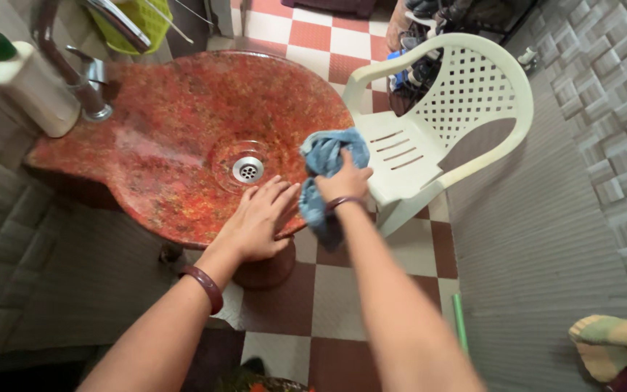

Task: The person wipes the inside and rim of a red speckled bathroom sink using a blue cloth. They move the cloth around the basin, under the faucet, and along the edges to clean the surface.

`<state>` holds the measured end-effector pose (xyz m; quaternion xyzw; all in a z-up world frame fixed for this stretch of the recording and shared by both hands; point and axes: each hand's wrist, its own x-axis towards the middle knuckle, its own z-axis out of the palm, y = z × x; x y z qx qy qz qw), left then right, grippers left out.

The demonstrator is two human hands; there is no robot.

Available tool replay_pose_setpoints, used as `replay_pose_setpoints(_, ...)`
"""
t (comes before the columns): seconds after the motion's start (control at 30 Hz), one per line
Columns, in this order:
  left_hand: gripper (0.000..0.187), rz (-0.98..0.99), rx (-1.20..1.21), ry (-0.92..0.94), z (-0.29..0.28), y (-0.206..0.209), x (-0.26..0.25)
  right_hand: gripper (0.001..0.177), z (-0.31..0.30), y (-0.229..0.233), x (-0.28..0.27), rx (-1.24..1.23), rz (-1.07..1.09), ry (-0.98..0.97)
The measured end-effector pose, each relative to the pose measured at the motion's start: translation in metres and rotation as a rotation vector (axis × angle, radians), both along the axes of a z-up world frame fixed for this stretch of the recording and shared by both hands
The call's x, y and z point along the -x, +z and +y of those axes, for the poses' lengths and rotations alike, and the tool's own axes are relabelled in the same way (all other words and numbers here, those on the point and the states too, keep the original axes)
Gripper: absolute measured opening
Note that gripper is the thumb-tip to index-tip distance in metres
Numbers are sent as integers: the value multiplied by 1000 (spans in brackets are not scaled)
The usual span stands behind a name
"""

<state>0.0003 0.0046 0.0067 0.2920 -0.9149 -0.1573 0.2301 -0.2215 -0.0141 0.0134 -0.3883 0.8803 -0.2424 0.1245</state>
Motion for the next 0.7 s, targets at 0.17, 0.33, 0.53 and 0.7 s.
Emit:
replay_pose_setpoints(0.17,99,-14,48,2,5,11,-2,94,4,-3,2,29,28,39)
replay_pose_setpoints(0.33,102,-98,85,40,3,9,0,85,52,-20,-63,71,-66,-89)
replay_pose_setpoints(0.53,102,-54,23,18,6,10,0,97,-14,-16,40,35,-20,183)
replay_pose_setpoints(0.7,100,-63,21,37,6,13,0,99,-13,-31,37,92,-49,113)
